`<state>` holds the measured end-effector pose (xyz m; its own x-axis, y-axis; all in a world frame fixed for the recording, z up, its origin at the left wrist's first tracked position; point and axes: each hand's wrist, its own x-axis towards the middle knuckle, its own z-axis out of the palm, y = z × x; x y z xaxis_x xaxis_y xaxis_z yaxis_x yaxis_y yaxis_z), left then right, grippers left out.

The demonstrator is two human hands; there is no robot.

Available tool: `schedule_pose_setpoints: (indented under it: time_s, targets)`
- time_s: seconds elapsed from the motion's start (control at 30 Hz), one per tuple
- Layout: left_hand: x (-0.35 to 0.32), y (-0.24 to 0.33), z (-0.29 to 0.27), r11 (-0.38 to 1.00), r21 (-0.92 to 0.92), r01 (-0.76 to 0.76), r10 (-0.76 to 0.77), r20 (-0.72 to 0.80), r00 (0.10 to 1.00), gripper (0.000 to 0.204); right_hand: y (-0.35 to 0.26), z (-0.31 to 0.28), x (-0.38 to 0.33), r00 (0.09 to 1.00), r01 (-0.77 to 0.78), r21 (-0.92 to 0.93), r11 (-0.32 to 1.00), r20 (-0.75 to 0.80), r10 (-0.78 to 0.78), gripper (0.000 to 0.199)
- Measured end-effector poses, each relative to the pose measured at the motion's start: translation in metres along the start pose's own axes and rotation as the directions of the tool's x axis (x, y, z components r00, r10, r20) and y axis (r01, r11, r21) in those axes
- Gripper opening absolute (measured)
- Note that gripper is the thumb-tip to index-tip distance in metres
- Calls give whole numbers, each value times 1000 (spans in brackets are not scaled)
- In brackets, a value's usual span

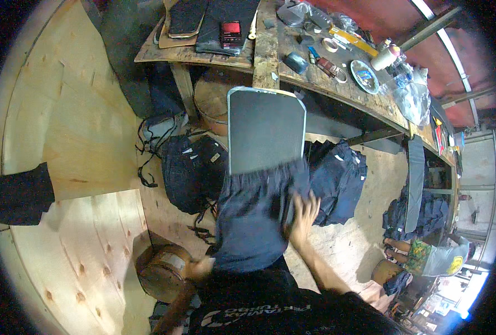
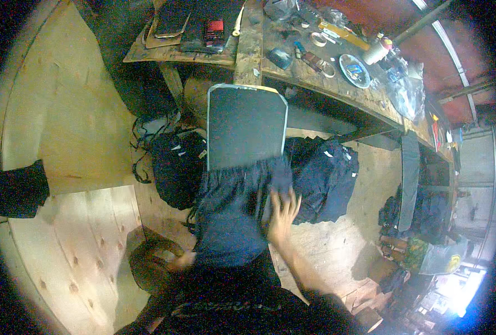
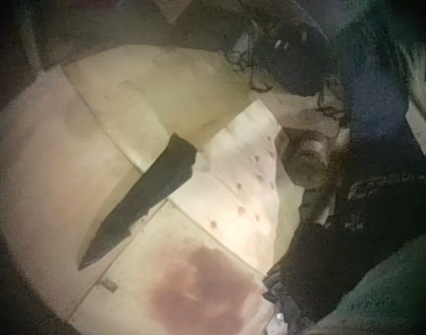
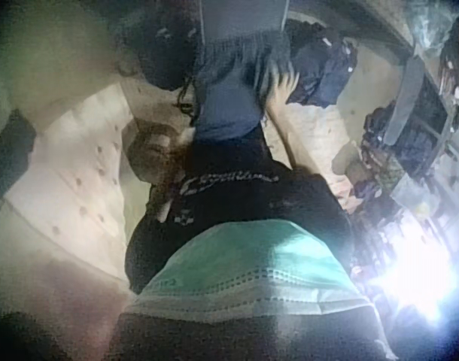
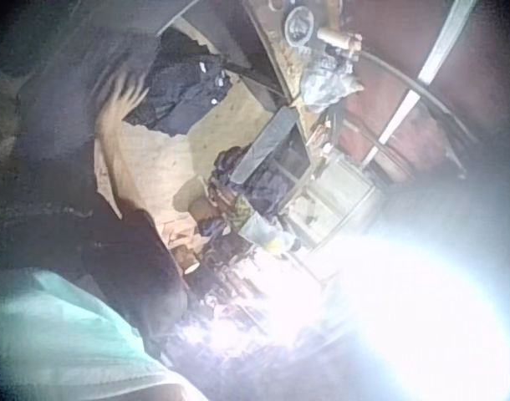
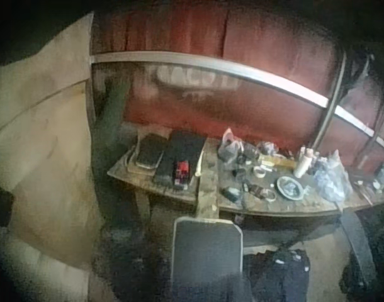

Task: The person irons a pair of dark blue shorts on a small ironing board. They repeatedly smooth the fabric, flip the shorts, and press different sections with a handheld iron. The person handles the shorts one at a time and places them aside after ironing.

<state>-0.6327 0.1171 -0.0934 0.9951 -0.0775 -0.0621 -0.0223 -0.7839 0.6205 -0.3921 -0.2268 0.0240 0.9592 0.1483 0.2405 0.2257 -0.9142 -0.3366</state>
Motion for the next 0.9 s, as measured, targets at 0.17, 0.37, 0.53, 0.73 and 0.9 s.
schedule_pose_setpoints:
  time_s: [0.17, 0.37, 0.53, 0.73, 0.9]
  targets:
    - [81, -90, -93, 827, -74, 557, -562, -80, 823, 46, -111, 12, -37, 951, 192, 204, 960, 203, -233, 115]
    - [236, 87, -101, 880, 119, -460, 419, 263, 869, 79, -72, 36, 58, 990, -138, 474, 870, 100, 102, 89]
    - [423, 143, -75, 805, 346, -482, 398, 287, 871, 108, -3, -20, 112, 850, -313, 535, 785, -212, 483, 48]
    - [561, 142, -56, 676, 294, -676, 670, 138, 730, 112, -63, 25, 47, 877, 48, 677, 734, 323, -356, 110]
    - [602, 157, -57, 669, 244, -702, 699, 114, 706, 103, -64, 33, 99, 713, 74, 692, 719, 467, -523, 94]
